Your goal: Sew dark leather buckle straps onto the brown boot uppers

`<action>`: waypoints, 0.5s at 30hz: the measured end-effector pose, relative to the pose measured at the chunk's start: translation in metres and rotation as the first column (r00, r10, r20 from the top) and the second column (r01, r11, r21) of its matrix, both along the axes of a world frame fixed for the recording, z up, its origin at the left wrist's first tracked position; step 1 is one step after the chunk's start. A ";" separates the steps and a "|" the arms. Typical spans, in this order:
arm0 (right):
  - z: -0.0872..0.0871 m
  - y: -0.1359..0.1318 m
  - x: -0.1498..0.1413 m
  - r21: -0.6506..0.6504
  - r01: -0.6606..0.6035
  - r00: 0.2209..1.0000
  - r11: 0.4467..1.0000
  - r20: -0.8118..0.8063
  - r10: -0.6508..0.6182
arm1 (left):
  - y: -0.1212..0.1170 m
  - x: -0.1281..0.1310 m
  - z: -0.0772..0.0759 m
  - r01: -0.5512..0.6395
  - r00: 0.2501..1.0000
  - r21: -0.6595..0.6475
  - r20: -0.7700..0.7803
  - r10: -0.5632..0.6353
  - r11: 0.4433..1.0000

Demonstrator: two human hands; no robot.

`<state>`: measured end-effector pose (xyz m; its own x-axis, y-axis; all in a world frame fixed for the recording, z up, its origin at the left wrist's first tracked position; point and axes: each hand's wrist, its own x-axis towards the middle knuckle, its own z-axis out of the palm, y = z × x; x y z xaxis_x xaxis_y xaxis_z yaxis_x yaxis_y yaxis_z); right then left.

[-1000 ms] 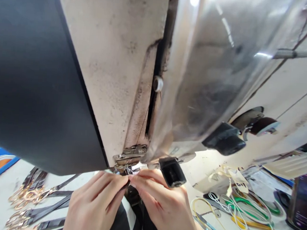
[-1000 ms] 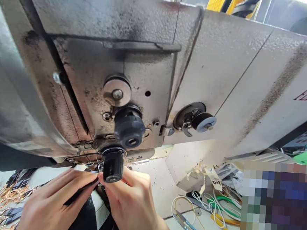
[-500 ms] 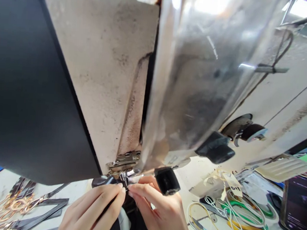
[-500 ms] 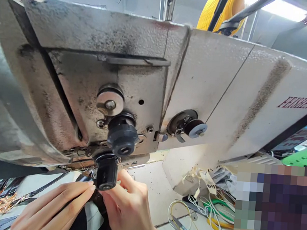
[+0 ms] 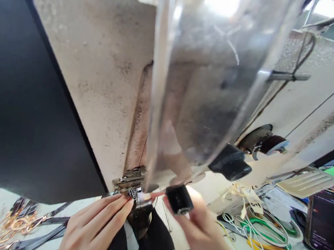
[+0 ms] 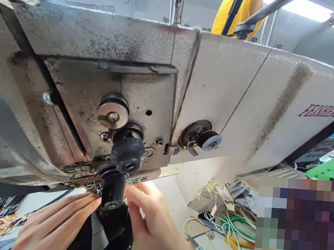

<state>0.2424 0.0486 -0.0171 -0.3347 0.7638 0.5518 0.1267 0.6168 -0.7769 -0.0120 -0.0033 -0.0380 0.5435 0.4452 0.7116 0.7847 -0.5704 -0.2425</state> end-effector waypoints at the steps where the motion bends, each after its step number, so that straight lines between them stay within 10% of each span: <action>1: 0.001 -0.002 -0.003 0.111 -0.006 0.996 0.994 0.094 -0.005 | 0.000 -0.001 -0.001 0.002 1.000 0.006 -0.009 -0.002 1.000; 7: 0.004 -0.003 -0.016 0.482 0.053 0.918 0.874 0.322 -0.234 | 0.008 0.003 0.003 0.005 1.000 0.072 -0.013 -0.004 0.997; 15: 0.001 -0.001 -0.013 0.507 0.030 0.935 0.861 0.291 -0.204 | 0.016 -0.004 0.000 0.052 0.998 0.164 0.013 -0.055 0.985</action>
<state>0.2293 0.0480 -0.0157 -0.4849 0.4697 0.7377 0.4122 0.8667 -0.2809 -0.0156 0.0126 -0.0382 0.5499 0.2925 0.7823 0.7593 -0.5653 -0.3223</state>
